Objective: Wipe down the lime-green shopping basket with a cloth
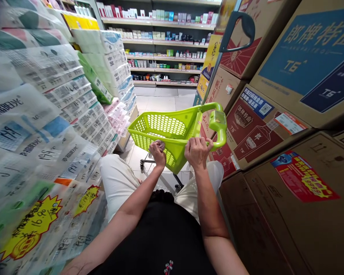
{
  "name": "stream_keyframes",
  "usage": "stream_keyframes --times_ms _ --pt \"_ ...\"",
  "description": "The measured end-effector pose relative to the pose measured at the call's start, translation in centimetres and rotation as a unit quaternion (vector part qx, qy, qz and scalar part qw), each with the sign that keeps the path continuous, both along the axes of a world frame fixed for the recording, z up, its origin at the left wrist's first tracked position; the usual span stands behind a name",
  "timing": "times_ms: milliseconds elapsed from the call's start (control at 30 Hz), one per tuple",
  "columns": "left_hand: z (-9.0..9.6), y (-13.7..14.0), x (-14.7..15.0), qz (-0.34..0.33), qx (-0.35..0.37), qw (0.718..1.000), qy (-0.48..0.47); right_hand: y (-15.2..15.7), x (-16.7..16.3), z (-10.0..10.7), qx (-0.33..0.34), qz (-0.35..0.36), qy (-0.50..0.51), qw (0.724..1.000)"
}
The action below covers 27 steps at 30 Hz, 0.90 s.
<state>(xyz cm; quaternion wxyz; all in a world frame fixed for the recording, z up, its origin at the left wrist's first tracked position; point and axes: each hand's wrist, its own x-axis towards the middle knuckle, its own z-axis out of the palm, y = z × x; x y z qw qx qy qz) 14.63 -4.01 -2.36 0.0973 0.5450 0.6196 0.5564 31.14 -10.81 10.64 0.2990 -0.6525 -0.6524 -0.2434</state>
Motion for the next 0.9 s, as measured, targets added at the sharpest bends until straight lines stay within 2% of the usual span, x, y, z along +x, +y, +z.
stream_keyframes --times_ms 67,167,233,400,467,633,700,767,833,900 --pt "-1.3 -1.1 0.5 -0.048 0.006 0.998 0.038 -0.1 -0.1 0.0 -0.003 -0.005 0.009 1.000" --pt "-3.5 -3.6 1.6 -0.166 0.033 0.979 0.112 -0.2 -0.1 0.1 -0.007 -0.009 0.018 1.000" --pt "-3.9 -4.5 2.2 -0.210 0.046 0.967 0.138 -0.2 0.0 0.3 -0.010 -0.010 0.019 1.000" --pt "-0.9 -3.2 4.0 -0.158 0.082 0.981 0.079 -0.3 0.3 0.3 -0.011 -0.007 0.005 1.000" --pt "-0.4 -2.8 4.3 -0.160 0.092 0.980 0.079 -0.4 0.4 0.3 -0.010 -0.008 0.001 1.000" --pt "-2.6 -3.6 2.9 -0.222 0.084 0.960 0.146 -0.5 0.5 0.3 -0.013 -0.004 0.002 1.000" --pt "-2.8 -3.8 2.8 -0.218 0.089 0.961 0.145 -0.5 0.5 0.3 -0.008 -0.002 0.000 1.000" --pt "-1.6 -3.6 3.4 -0.197 0.115 0.967 0.113 -0.4 0.5 0.3 0.000 -0.003 -0.003 1.000" --pt "0.5 -3.3 4.4 -0.171 0.143 0.972 0.072 -0.4 0.4 0.2 0.003 -0.002 -0.006 1.000" --pt "2.8 -2.8 4.7 -0.155 0.142 0.976 0.052 -0.4 0.5 0.0 0.002 0.005 -0.004 1.000"
